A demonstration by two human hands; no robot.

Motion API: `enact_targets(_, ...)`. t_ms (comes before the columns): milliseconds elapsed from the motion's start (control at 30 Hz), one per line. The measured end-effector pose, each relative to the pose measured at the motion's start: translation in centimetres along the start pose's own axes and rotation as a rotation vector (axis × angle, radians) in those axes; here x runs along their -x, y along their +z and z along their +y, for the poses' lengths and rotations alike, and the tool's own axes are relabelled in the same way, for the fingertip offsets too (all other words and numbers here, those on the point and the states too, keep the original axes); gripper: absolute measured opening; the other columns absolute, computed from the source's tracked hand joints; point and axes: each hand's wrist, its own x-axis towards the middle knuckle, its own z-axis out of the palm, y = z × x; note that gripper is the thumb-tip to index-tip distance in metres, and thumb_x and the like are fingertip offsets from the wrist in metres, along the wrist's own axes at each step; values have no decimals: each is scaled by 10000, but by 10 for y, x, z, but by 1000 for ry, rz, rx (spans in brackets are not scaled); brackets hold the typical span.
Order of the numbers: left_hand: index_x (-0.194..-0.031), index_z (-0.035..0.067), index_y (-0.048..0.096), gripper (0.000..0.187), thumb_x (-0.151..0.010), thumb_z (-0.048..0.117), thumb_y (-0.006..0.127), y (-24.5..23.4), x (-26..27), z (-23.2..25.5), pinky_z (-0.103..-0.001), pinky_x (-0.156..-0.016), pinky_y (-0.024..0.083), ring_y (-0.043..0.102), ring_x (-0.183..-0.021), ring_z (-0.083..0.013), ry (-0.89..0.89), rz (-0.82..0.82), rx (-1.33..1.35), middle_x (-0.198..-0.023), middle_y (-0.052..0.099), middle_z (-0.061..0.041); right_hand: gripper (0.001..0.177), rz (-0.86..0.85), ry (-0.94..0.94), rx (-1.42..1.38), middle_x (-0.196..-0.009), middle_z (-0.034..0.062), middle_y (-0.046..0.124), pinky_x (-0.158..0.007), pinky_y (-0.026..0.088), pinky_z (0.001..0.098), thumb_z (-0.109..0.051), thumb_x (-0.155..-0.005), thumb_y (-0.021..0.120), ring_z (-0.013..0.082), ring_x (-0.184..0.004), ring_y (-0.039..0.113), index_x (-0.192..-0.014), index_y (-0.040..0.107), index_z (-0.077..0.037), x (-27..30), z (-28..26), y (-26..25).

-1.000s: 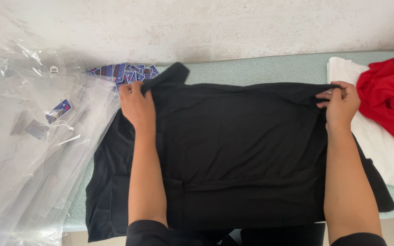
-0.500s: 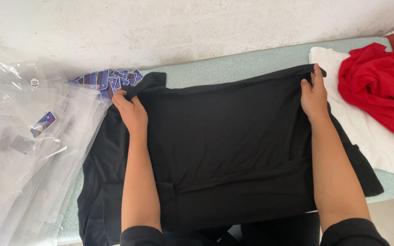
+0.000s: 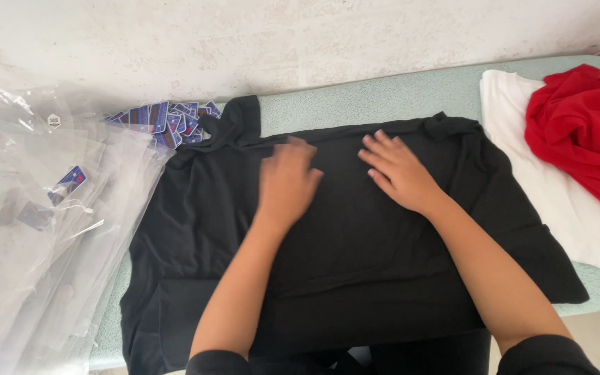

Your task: Folding a black t-shirt and attaching a brand tag to the collar.

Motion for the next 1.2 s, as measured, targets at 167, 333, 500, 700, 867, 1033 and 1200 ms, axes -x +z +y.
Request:
enact_targets(167, -1577, 199, 398, 793, -970, 706, 450, 6, 12, 24, -620, -1254, 144, 286, -1552, -298, 150, -370, 29, -1654, 372, -58, 507, -229, 41, -130, -1636, 73, 416, -1257, 171, 540, -441, -1044, 505, 326, -1551, 273, -1503, 535, -230, 2, -3, -15)
enact_targets(333, -1615, 247, 350, 914, -910, 825, 410, 0, -2, 4, -615, -1269, 98, 226, -1578, -284, 20, -381, -13, -1693, 311, -43, 604, -274, 258, 141, -1662, 96, 382, -1222, 245, 607, -562, -1059, 403, 350, -1535, 325, -1596, 405, -286, 14, 61, -18)
enact_targets(500, -1601, 255, 393, 598, -1094, 567, 339, 14, -2, -20, -580, -1274, 81, 236, -1575, -246, -179, -236, -45, -1673, 355, -36, 663, -169, 525, 230, -1658, 163, 388, -1229, 131, 632, -615, -1128, 274, 401, -1461, 421, -1650, 364, -215, 40, 122, -9)
enact_targets(700, -1587, 233, 410, 557, -1108, 511, 353, 15, -4, -21, -587, -1277, 42, 222, -1579, -241, -195, -255, -12, -1668, 360, -54, 614, -95, 649, 165, -1705, 182, 321, -1246, 7, 637, -547, -1169, 301, 368, -1578, 239, -1617, 427, -146, 39, 109, -11)
enact_targets(867, -1239, 293, 653, 301, -948, 351, 702, 23, -7, -15, -509, -1146, 318, 539, -1278, -203, 201, 12, 181, -1207, 635, 38, 611, -59, 611, 131, -1680, 216, 355, -1237, 44, 645, -525, -1169, 333, 401, -1555, 280, -1595, 454, -105, 39, 103, -17)
enact_targets(1033, -1087, 248, 733, 237, -911, 407, 739, 23, -1, -1, -390, -1086, 455, 583, -1201, -153, 330, -162, 281, -1080, 669, 47, 590, -48, 635, 150, -1673, 198, 380, -1247, 62, 637, -518, -1159, 354, 383, -1554, 301, -1583, 470, -124, 31, 105, -17)
enact_targets(1200, -1065, 153, 731, 166, -958, 280, 727, 2, -1, 4, -383, -1102, 464, 624, -1173, -169, 258, -218, 325, -1054, 678, -2, 584, -68, 666, 102, -1689, 177, 352, -1242, 37, 638, -521, -1150, 361, 368, -1568, 265, -1579, 464, -138, 32, 103, -15)
